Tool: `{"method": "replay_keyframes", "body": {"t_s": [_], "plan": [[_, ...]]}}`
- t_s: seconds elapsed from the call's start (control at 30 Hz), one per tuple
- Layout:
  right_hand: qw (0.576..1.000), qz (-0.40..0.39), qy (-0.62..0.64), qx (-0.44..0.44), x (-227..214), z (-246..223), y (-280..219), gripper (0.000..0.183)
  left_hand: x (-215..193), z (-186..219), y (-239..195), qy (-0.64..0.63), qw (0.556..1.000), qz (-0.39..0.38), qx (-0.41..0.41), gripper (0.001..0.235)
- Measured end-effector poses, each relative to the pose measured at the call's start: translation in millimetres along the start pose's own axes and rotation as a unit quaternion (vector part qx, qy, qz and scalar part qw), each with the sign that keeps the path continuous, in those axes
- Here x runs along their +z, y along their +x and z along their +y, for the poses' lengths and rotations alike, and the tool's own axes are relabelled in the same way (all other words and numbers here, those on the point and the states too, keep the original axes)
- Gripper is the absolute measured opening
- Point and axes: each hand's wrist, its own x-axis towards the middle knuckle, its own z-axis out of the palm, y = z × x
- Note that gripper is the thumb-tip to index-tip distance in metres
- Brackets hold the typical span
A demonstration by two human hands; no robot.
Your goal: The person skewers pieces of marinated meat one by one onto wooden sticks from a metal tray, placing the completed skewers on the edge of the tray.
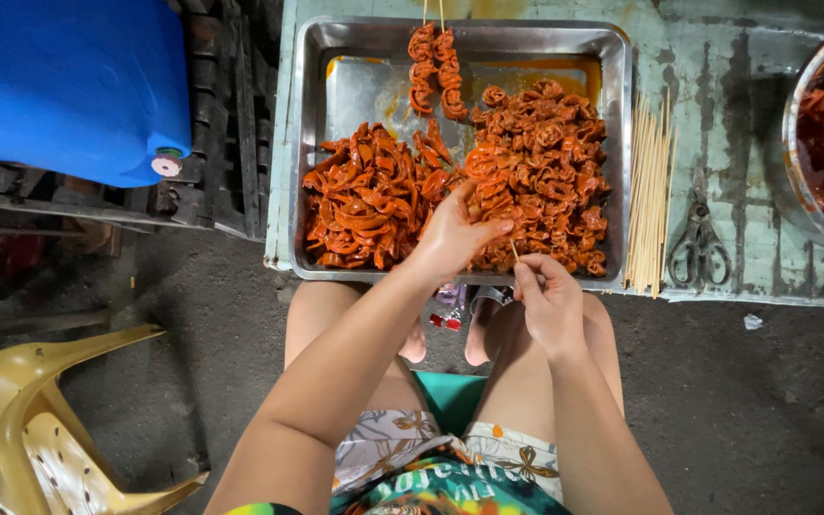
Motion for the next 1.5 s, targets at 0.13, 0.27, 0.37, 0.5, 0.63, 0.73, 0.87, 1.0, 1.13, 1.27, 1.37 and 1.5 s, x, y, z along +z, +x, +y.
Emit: {"method": "replay_keyframes", "body": {"t_s": [0.13, 0.27, 0.37, 0.5, 0.63, 0.73, 0.87, 1.0, 1.13, 1.27, 1.37, 1.5], "plan": [[1.000, -0.002, -0.001, 0.006, -0.8, 0.1, -1.3, 0.013, -3.9, 4.1, -1.5, 0.033, 0.999, 0.008, -0.013, 0.082], [1.000, -0.006, 0.016, 0.020, -3.2, 3.0, 0.8, 0.013, -11.0, -2.1, 1.6, 0.064, 0.996, -0.022, -0.062, 0.085], [0.999, 0.006, 0.008, 0.033, -2.3, 5.6, 1.5, 0.014, -20.4, -8.5, 8.0, 0.090, 0.994, 0.008, 0.063, 0.078], [0.999, -0.014, 0.020, 0.036, 1.2, -2.1, 2.0, 0.015, -38.1, -9.7, 6.8, 0.072, 0.996, 0.047, 0.028, 0.077], [0.994, 0.005, -0.053, 0.093, 2.1, -36.4, 7.0, 0.019, -46.4, -15.7, -21.8, 0.308, 0.937, 0.102, 0.133, 0.057], [0.970, 0.012, -0.226, 0.089, 1.9, -83.0, 29.9, 0.019, -50.7, -17.4, -45.9, 0.546, 0.820, 0.063, 0.157, 0.054], [0.922, -0.055, -0.378, -0.058, 22.8, -143.2, 108.1, 0.013, -50.7, -19.2, -55.3, 0.631, 0.762, 0.036, 0.140, 0.048], [0.688, -0.088, -0.684, -0.226, 78.6, -183.8, 210.2, 0.009, -48.5, -14.8, -42.6, 0.639, 0.753, 0.046, 0.152, 0.057], [0.577, -0.122, -0.685, -0.427, 143.0, -176.6, 298.3, 0.015, -46.8, -21.4, -43.5, 0.639, 0.752, 0.048, 0.157, 0.057], [0.445, -0.118, -0.752, -0.472, 185.3, -152.9, 360.6, 0.014, -51.1, -24.2, -42.1, 0.609, 0.768, 0.063, 0.189, 0.057], [0.428, -0.058, -0.714, -0.551, 191.7, -137.8, 375.8, 0.016, -54.0, -23.0, -40.7, 0.620, 0.753, 0.055, 0.214, 0.058], [0.569, -0.061, -0.636, -0.518, 122.7, -131.7, 359.2, 0.028, -55.3, -33.9, -36.1, 0.632, 0.763, 0.019, 0.136, 0.048]]}}
